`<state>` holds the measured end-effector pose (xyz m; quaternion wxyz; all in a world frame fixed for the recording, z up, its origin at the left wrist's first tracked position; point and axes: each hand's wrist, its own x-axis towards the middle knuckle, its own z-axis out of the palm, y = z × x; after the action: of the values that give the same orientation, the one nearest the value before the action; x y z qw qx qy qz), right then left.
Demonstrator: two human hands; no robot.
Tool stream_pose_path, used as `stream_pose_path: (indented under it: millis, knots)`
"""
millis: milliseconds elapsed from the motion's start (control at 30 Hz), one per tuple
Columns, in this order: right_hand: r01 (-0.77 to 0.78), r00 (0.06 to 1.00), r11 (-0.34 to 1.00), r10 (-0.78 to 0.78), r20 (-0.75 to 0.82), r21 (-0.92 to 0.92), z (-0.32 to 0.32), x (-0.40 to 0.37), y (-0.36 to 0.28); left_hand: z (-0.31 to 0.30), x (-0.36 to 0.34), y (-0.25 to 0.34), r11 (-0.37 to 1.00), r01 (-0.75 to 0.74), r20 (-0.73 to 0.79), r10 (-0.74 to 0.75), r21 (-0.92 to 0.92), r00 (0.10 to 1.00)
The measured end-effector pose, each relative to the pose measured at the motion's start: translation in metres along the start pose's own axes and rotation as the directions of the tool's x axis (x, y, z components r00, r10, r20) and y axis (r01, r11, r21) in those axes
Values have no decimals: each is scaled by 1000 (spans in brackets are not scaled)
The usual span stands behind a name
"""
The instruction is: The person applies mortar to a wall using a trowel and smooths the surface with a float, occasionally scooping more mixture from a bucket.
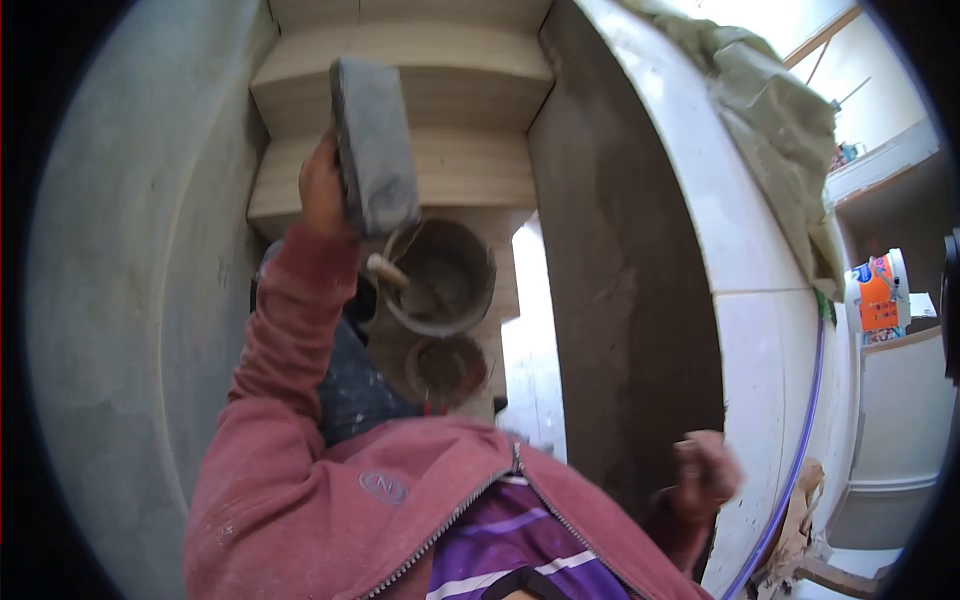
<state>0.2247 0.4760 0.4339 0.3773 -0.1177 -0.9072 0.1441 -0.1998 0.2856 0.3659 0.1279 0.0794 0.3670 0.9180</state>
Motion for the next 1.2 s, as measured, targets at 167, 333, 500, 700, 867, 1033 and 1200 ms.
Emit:
stream_pose_path:
  millis: [167,333,500,700,867,1033,1200]
  knots:
    - [-184,970,959,213,119,-216,-62,68,26,-41,45,-16,952,162,230,-102,-259,968]
    - [-350,863,879,437,253,-323,-26,137,158,-37,47,-61,885,199,149,-149,-421,978]
    - [-178,892,717,406,197,-674,25,170,260,-75,49,-153,915,231,76,-218,-332,973]
    - [-338,834,747,520,185,-573,46,204,267,-21,20,-189,847,480,85,-473,-231,877]
    - [-391,830,774,531,172,-498,48,203,262,-6,4,-216,814,573,172,-553,-95,815]
    - [-398,843,812,507,178,-426,47,204,266,-16,9,-229,806,592,86,-592,21,802]
    - [-399,853,824,495,168,-401,45,202,277,-47,6,-259,837,546,-73,-543,29,836]
